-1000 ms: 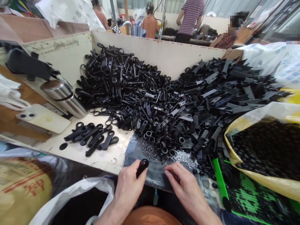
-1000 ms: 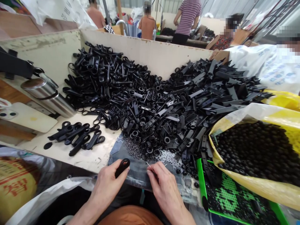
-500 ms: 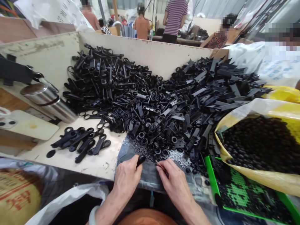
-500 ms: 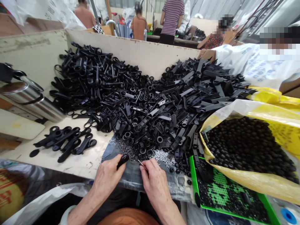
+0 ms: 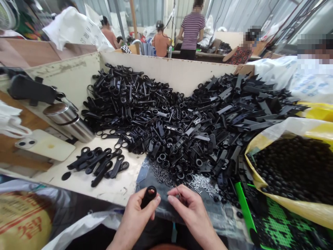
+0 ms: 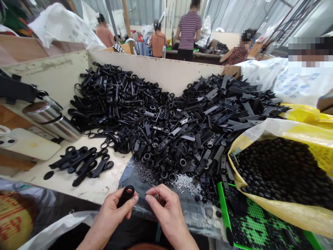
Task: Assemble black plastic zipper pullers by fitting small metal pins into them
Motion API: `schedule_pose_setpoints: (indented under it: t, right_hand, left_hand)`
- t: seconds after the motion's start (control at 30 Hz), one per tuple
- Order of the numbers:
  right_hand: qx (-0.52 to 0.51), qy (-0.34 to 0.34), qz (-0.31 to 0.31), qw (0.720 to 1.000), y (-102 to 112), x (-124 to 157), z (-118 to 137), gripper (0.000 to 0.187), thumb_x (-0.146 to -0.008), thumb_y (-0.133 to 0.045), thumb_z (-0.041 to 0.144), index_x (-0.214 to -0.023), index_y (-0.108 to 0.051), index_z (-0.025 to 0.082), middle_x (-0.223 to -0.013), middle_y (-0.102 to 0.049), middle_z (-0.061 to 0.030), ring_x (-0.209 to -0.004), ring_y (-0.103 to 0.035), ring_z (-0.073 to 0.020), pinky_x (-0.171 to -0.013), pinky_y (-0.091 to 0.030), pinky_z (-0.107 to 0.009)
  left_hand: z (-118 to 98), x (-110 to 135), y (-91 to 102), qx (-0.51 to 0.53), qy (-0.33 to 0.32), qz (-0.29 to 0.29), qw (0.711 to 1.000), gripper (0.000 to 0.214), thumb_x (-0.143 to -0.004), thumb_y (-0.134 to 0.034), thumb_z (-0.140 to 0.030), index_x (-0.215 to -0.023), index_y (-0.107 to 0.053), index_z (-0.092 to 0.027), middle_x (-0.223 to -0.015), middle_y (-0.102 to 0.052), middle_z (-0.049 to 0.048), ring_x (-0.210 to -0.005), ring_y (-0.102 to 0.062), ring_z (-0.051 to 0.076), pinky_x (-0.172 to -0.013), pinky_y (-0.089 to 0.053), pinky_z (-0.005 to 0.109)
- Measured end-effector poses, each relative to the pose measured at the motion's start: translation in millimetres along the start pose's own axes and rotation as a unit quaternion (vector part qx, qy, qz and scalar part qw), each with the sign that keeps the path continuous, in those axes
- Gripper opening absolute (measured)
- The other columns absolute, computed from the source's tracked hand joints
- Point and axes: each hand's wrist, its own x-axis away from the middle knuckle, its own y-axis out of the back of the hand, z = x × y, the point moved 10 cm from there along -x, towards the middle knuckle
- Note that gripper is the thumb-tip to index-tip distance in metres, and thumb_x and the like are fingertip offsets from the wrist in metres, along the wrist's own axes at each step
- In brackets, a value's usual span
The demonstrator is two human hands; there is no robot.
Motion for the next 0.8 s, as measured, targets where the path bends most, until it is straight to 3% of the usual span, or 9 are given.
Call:
schedule_pose_setpoints:
  t: [0.13, 0.23, 0.4, 0.6, 0.7, 0.8]
  right_hand:
    - [-0.141, -0.073, 0.020, 0.987, -18, 1, -21, 0.036, -0.088, -0.072, 0.054, -0.088, -0.077, 0.019, -0.063, -0.049, 0.0045, -0.051, -0.034, -0.0098, -0.045, -0.027, -0.022]
    - [-0.165, -0.064, 0.009, 0.984, -22, 1, -24, 0.038, -0.086, -0.075, 0.056, -0.086, -0.078, 0.019, -0.066, -0.049, 0.0042, -0.049, -0.032, -0.0080, -0.043, -0.025, -0.021]
    - [-0.064, 0.027, -0.017, 0.997, -14, 2, 5, 0.023, -0.093, -0.071, 0.042, -0.086, -0.081, 0.022, -0.071, -0.062, -0.0004, -0.060, -0.053, -0.0137, -0.055, -0.041, -0.023]
    - [0.013, 0.156, -0.007, 0.988, -12, 8, 36, 0.012, -0.096, -0.068, 0.024, -0.098, -0.080, 0.023, -0.085, -0.075, -0.0045, -0.073, -0.068, -0.0174, -0.066, -0.051, -0.024]
    - [0.016, 0.121, 0.005, 0.992, -12, 5, 28, 0.012, -0.093, -0.072, 0.029, -0.087, -0.081, 0.022, -0.075, -0.072, -0.0031, -0.065, -0.062, -0.0160, -0.060, -0.046, -0.024]
    - [-0.072, 0.004, 0.005, 0.997, -12, 1, 1, 0.027, -0.089, -0.076, 0.045, -0.078, -0.079, 0.020, -0.066, -0.065, -0.0015, -0.056, -0.051, -0.0123, -0.052, -0.039, -0.023]
  left_hand:
    - [4, 8, -8.8, 0.082, 0.055, 0.005, 0.995, 0.037, -0.079, -0.077, -0.051, -0.084, -0.071, -0.015, -0.044, -0.051, -0.0066, -0.039, -0.031, 0.005, -0.043, -0.022, 0.019]
    - [9, 12, -16.9, 0.157, 0.082, 0.010, 0.984, 0.043, -0.075, -0.080, -0.055, -0.086, -0.069, -0.015, -0.043, -0.054, -0.0054, -0.038, -0.028, 0.004, -0.042, -0.016, 0.018]
    - [11, 13, -22.4, 0.210, 0.079, 0.017, 0.974, 0.042, -0.077, -0.080, -0.054, -0.088, -0.069, -0.014, -0.046, -0.057, -0.0045, -0.039, -0.030, 0.004, -0.042, -0.016, 0.018]
    - [20, 10, -22.1, 0.225, 0.083, 0.024, 0.971, 0.044, -0.076, -0.080, -0.055, -0.086, -0.067, -0.015, -0.046, -0.055, -0.0054, -0.039, -0.030, 0.004, -0.040, -0.016, 0.018]
    - [20, 12, -22.2, 0.219, 0.087, 0.032, 0.971, 0.046, -0.074, -0.081, -0.057, -0.084, -0.067, -0.015, -0.045, -0.055, -0.0053, -0.039, -0.029, 0.004, -0.041, -0.016, 0.018]
    - [15, 16, -24.1, 0.194, 0.089, 0.047, 0.976, 0.043, -0.077, -0.078, -0.056, -0.085, -0.068, -0.015, -0.045, -0.054, -0.0057, -0.040, -0.027, 0.005, -0.042, -0.017, 0.019]
